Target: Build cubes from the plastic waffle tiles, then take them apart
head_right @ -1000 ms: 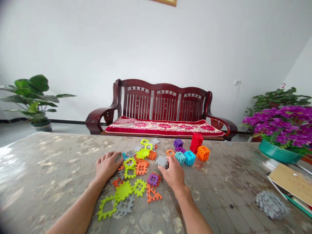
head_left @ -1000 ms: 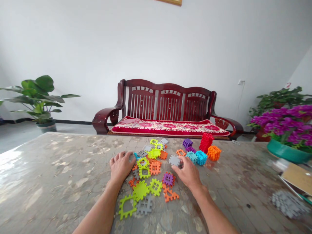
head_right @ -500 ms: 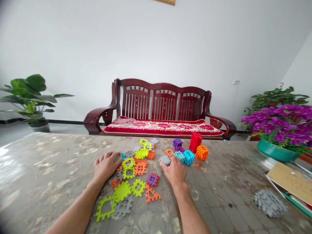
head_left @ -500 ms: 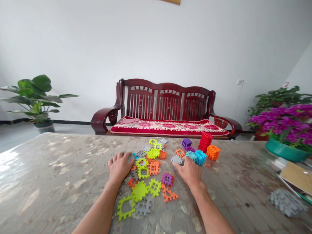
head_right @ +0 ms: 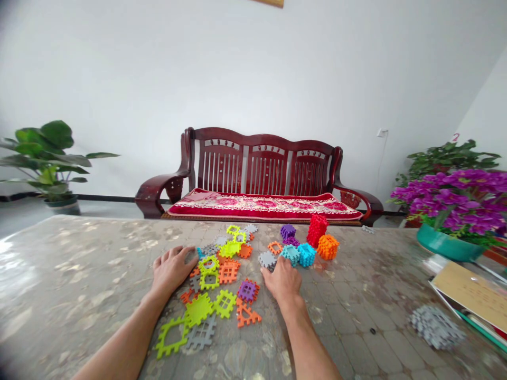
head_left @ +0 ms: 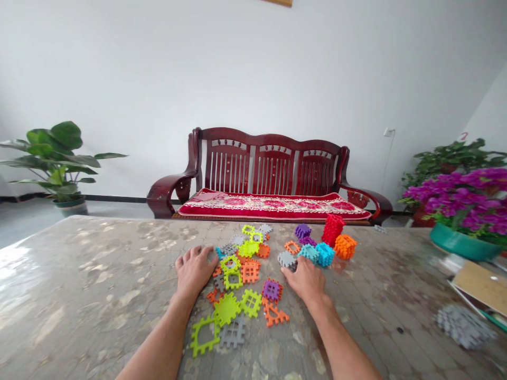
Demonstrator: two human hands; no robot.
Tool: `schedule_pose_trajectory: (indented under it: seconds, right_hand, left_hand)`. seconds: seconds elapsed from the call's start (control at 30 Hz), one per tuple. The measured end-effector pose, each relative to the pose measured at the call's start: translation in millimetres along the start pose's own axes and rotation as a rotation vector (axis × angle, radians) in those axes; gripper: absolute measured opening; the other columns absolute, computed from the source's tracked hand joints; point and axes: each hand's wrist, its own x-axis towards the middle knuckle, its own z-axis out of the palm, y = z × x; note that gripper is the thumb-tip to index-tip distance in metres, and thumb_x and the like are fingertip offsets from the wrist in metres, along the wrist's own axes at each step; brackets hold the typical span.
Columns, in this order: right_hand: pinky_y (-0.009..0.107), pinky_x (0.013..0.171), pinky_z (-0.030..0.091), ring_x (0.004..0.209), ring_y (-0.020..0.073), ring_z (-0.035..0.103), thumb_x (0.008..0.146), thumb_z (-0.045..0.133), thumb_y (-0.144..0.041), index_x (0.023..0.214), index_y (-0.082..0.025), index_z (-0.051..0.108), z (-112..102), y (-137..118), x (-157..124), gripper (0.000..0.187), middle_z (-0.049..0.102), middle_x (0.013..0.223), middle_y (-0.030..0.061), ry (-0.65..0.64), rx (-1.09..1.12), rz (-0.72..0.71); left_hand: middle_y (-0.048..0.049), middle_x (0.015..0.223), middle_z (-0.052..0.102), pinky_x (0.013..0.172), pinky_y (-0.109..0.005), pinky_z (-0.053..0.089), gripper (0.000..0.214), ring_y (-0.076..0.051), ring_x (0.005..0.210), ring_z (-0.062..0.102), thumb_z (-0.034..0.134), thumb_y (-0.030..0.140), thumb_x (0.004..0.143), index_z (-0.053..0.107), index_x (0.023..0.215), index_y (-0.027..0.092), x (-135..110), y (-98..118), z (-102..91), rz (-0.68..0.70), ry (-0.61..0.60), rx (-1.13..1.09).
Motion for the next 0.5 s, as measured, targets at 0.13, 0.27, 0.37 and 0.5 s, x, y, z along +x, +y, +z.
schedule_pose_trajectory:
  seconds: [0.13,0.27,0.37,0.5]
  right_hand:
    - [0.038,0.075,0.049,0.093,0.0314,0.068,0.085,0.054,-0.052,0.108,-0.011,0.061,1.1,-1.8,0.5,0.047,0.067,0.107,0.0191,-0.001,-0.018,0.004]
    - [0.039,0.076,0.048,0.095,0.0312,0.068,0.085,0.055,-0.051,0.108,-0.011,0.060,-1.1,-2.0,-0.3,0.047,0.067,0.107,0.0203,-0.018,-0.004,0.019]
    - [0.039,0.076,0.048,0.096,0.0316,0.067,0.084,0.057,-0.053,0.107,-0.011,0.061,-3.2,-1.9,-1.7,0.048,0.067,0.107,0.0209,-0.024,0.015,0.015]
    - [0.037,0.077,0.047,0.096,0.0309,0.066,0.084,0.057,-0.052,0.105,-0.012,0.060,-3.4,0.4,-4.1,0.046,0.066,0.107,0.0198,-0.026,0.029,0.003]
  left_hand:
    - [-0.0096,0.133,0.057,0.105,-0.046,0.028,0.046,-0.030,0.124,0.048,0.046,0.052,0.085,0.063,0.124,0.032,-0.1,0.3,0.0,0.002,0.002,0.007]
    - [-0.0101,0.133,0.057,0.104,-0.047,0.028,0.046,-0.030,0.123,0.048,0.046,0.052,0.085,0.064,0.124,0.032,1.0,-0.7,2.0,0.002,0.001,0.014]
    - [-0.0095,0.132,0.058,0.104,-0.046,0.028,0.047,-0.030,0.123,0.048,0.046,0.053,0.085,0.064,0.124,0.033,1.7,-1.8,3.3,0.001,0.000,0.020]
    - [-0.0092,0.133,0.057,0.105,-0.046,0.027,0.046,-0.029,0.124,0.048,0.045,0.053,0.086,0.064,0.123,0.033,1.1,-1.9,2.5,0.006,0.008,0.011]
